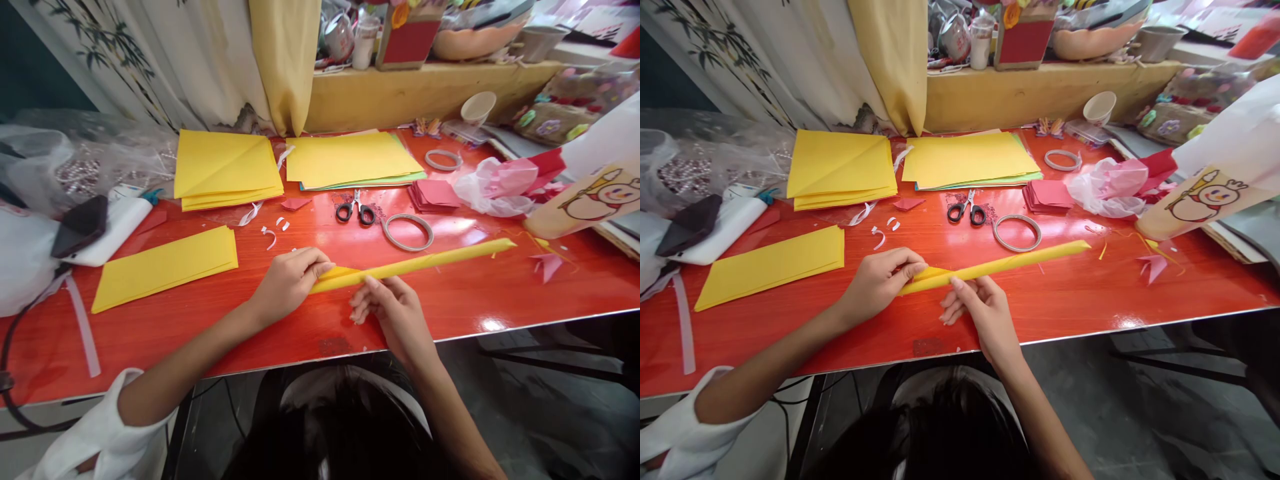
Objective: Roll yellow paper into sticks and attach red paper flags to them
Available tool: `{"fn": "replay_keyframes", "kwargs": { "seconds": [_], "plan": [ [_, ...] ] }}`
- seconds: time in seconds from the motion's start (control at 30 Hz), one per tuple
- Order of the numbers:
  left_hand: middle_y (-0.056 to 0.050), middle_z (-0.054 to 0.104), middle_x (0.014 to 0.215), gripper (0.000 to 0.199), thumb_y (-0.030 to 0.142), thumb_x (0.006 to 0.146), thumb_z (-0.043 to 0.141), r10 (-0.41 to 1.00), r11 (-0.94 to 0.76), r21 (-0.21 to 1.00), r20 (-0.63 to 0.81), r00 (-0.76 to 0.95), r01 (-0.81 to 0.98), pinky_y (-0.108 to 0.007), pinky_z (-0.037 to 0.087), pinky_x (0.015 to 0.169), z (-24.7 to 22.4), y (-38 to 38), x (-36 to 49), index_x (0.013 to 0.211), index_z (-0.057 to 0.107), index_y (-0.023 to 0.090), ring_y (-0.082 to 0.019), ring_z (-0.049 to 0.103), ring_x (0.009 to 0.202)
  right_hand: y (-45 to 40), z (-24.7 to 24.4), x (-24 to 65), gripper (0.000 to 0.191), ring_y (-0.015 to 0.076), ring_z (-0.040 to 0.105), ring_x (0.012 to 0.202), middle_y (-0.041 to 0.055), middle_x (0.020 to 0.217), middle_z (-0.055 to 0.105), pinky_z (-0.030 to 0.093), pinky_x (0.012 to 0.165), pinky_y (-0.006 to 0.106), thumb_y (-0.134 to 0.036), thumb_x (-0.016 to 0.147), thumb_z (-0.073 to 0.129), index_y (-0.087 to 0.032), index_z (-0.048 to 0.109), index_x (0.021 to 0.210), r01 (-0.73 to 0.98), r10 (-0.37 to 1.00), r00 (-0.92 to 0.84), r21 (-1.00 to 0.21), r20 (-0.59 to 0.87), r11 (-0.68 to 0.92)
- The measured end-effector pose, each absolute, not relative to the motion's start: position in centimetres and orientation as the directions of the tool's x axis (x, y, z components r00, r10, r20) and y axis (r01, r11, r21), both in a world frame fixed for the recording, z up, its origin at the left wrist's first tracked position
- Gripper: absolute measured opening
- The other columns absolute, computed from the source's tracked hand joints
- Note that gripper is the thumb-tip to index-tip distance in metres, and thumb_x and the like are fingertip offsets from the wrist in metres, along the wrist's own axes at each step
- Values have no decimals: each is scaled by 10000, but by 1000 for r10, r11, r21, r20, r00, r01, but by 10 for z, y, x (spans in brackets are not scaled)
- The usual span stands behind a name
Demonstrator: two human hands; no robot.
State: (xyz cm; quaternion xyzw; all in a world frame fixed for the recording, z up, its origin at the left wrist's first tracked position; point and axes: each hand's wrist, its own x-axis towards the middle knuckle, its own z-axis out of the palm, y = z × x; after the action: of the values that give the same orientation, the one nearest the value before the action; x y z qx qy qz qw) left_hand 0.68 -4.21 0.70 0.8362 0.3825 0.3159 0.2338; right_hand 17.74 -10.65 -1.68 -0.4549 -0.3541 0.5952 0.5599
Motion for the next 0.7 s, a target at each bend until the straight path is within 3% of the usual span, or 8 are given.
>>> {"fn": "replay_keyframes", "kwargs": {
  "seconds": [0.17,0.27,0.4,0.53,0.7],
  "plan": [
    [7,618,765,138,208,901,481,714,-688,554,405,570,468,-194,421,664,3,-43,7,832,583,145,-71,554,699,-106,-14,178,285,78,512,363,-51,546,581,414,351,186,-446,818,547,-191,573,942,-385,988,52,-916,-143,-113],
    [10,628,788,143,220,905,476,719,-678,568,380,582,467,-192,424,694,4,-43,7,847,585,148,-69,560,721,-106,-14,178,232,72,485,345,-55,528,564,367,323,175,-391,815,560,-187,584,923,-358,987,46,-925,-153,-127],
    [43,611,679,143,240,894,495,805,-560,636,265,530,531,-182,388,577,8,-42,7,830,599,165,-54,516,578,-107,-13,179,195,60,425,332,-72,512,538,302,317,177,-281,773,603,-210,579,953,-365,987,62,-924,-149,-116],
    [65,525,536,163,252,883,508,864,-466,682,214,456,564,-180,329,481,12,-39,5,780,601,168,-48,439,471,-110,-13,182,83,44,275,344,-88,454,373,203,346,197,-258,755,609,-219,600,827,-391,992,76,-918,-97,-59],
    [63,527,531,178,277,877,514,893,-439,654,239,381,617,-195,323,490,14,-32,-1,764,607,177,-57,439,472,-107,-14,186,264,94,403,574,-14,648,406,385,537,234,-381,753,597,-205,548,562,-421,992,122,-905,2,54]
  ]
}}
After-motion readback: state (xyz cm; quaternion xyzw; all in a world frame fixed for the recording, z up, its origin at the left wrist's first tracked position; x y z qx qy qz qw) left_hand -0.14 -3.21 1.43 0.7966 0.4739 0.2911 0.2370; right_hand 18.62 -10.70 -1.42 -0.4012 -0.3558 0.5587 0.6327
